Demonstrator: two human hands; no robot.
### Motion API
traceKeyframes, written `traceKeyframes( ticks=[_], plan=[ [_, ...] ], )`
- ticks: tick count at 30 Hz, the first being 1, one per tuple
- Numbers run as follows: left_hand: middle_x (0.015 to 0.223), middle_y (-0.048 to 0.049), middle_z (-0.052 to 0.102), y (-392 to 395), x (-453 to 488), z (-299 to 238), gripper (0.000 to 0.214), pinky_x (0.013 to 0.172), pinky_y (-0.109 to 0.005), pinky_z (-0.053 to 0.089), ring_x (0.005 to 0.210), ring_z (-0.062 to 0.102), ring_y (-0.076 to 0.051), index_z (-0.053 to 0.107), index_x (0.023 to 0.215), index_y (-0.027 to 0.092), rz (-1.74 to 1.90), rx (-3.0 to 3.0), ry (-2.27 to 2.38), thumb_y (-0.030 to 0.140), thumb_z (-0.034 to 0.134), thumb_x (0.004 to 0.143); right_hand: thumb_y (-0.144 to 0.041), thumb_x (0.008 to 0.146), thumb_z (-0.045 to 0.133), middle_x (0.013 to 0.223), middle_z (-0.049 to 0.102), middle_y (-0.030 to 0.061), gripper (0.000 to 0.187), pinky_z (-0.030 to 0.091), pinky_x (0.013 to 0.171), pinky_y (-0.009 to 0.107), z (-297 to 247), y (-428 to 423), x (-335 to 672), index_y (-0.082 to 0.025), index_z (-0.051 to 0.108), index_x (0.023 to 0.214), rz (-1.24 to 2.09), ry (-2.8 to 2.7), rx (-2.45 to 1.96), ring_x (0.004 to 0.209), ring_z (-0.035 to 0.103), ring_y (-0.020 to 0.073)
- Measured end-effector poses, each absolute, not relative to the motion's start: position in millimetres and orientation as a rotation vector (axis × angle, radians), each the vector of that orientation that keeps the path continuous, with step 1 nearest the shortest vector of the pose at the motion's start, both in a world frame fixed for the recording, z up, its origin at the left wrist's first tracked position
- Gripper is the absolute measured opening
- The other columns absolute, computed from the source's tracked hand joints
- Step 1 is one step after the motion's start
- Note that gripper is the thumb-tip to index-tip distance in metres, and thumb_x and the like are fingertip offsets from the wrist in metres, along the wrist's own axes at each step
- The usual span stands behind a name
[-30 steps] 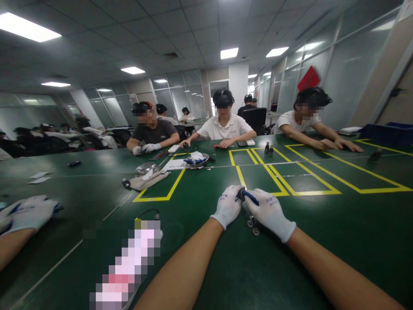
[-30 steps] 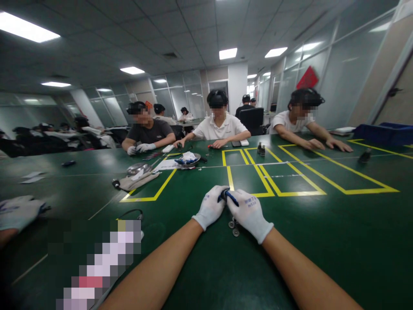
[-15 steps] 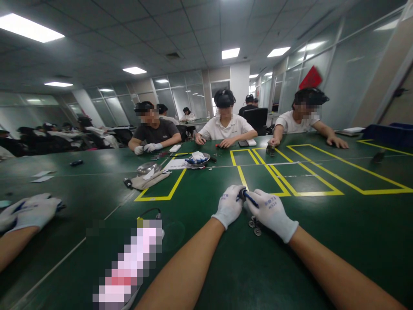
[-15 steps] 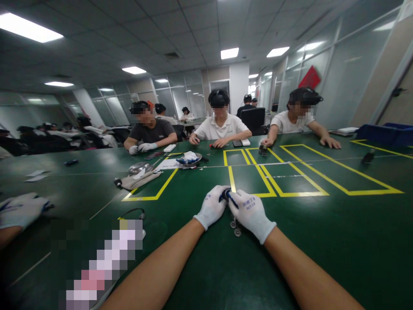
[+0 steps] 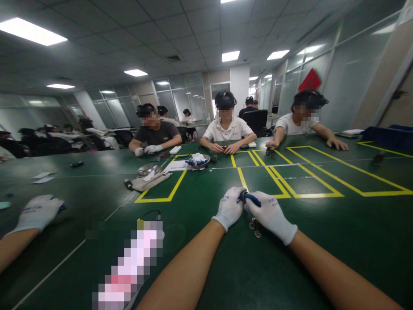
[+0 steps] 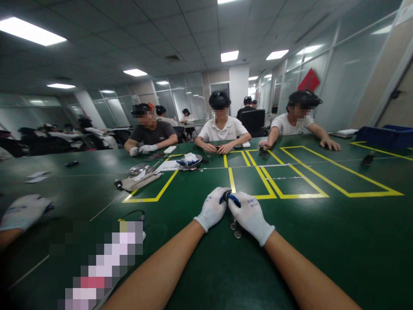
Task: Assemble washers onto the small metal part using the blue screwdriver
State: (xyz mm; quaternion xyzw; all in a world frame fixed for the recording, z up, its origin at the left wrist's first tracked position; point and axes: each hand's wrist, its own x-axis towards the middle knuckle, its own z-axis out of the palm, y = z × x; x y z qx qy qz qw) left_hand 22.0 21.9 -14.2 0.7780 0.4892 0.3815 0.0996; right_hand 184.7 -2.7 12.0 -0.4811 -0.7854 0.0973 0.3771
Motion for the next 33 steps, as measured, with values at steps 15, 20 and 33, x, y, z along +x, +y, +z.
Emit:
traceKeyframes(
  ticks=[15,20,33],
  plan=[
    [0.126,-0.0086,0.061,11.2,25.3,-4.1,0.052,0.103,-0.037,0.049,0.117,0.056,-0.025,0.058,0.138,0.025,0.952,2.462,1.374,0.023,0.059,0.086,-0.038,0.089,0.059,0.087,0.074,0.0054,0.025,0.046,0.075,0.031,10.4,5.2,190.9,-0.019,0.074,0.088,0.352,-1.923,-1.320,0.082,0.068,0.0211],
    [0.127,-0.0079,0.061,12.3,26.6,-4.6,0.050,0.105,-0.036,0.048,0.118,0.055,-0.024,0.059,0.136,0.026,0.971,2.427,1.382,0.020,0.058,0.086,-0.039,0.090,0.057,0.087,0.073,0.0060,0.025,0.045,0.073,0.032,5.6,2.6,187.3,-0.018,0.071,0.089,0.276,-1.869,-1.333,0.082,0.067,0.0222],
    [0.126,-0.0070,0.061,13.5,26.9,-8.7,0.050,0.105,-0.035,0.048,0.119,0.054,-0.023,0.058,0.138,0.026,0.931,2.421,1.454,0.021,0.056,0.088,-0.037,0.088,0.060,0.087,0.075,0.0051,0.023,0.046,0.074,0.031,9.9,5.6,189.3,-0.019,0.075,0.087,0.393,-1.896,-1.254,0.082,0.068,0.0214]
  ],
)
